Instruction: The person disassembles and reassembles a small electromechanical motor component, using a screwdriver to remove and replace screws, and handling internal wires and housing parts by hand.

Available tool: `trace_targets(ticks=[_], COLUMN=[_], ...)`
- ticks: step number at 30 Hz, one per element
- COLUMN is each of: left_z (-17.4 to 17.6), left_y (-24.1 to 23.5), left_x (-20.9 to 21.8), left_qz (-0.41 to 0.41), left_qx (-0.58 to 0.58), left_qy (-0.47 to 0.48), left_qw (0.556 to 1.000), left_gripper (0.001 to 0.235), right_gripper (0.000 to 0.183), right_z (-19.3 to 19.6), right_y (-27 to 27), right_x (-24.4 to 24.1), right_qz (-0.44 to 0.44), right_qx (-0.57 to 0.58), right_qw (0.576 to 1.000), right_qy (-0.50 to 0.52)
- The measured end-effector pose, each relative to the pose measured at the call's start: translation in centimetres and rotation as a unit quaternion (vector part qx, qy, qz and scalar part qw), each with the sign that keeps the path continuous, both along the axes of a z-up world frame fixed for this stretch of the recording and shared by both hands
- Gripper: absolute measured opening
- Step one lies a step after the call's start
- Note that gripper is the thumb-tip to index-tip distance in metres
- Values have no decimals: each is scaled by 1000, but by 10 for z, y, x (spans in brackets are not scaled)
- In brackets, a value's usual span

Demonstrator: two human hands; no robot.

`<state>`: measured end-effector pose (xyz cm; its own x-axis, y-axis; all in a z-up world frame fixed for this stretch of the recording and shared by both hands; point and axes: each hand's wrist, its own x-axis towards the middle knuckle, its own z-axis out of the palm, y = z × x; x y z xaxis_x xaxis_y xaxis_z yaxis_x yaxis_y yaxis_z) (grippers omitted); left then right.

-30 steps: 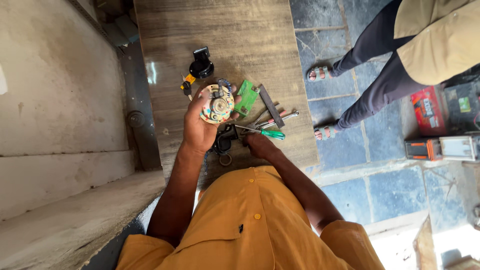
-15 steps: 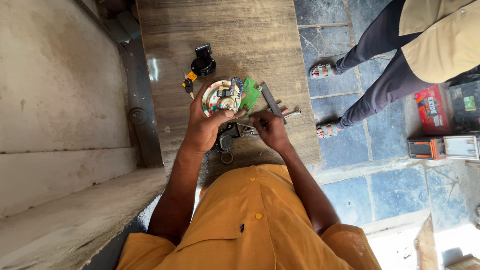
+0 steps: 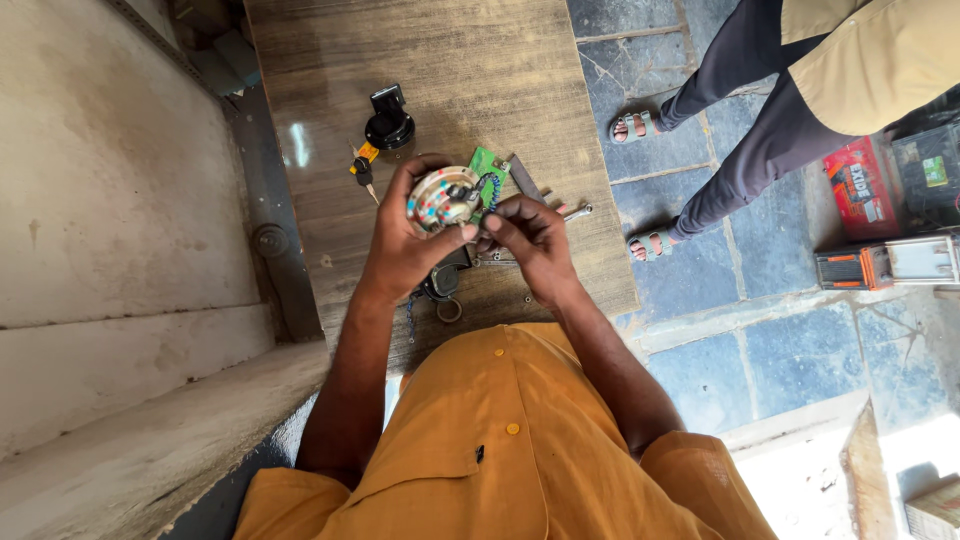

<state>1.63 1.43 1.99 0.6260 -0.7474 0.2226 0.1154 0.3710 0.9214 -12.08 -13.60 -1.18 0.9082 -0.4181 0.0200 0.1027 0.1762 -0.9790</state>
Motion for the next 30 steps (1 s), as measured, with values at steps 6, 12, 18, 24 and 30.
trace_targets(ticks=[6,12,18,24,30], left_z=[-11,-17,-19,-18,-12], left_y=[5,4,2,2,4], left_x=[16,15,16,15,15], left_qz=[23,20,49,50,61], left_qx=[32,24,16,10,12], left_qy=[88,51,27,20,16], left_qw=[995,998,998,998,998], left_gripper=[67,62,72,75,77], right_gripper=[7,16,14,24,20], right_z=[-6,-45,-158,-221,-177], right_y=[-24,-63,-59,-45,-32], right_x=[-21,-58,-98,-91,-62], right_qz=[-48,107,282,267,264], right_qx=[-23,-74,-399,-381,-309], right_qw=[999,989,761,821,883], right_qy=[-10,70,427,331,237])
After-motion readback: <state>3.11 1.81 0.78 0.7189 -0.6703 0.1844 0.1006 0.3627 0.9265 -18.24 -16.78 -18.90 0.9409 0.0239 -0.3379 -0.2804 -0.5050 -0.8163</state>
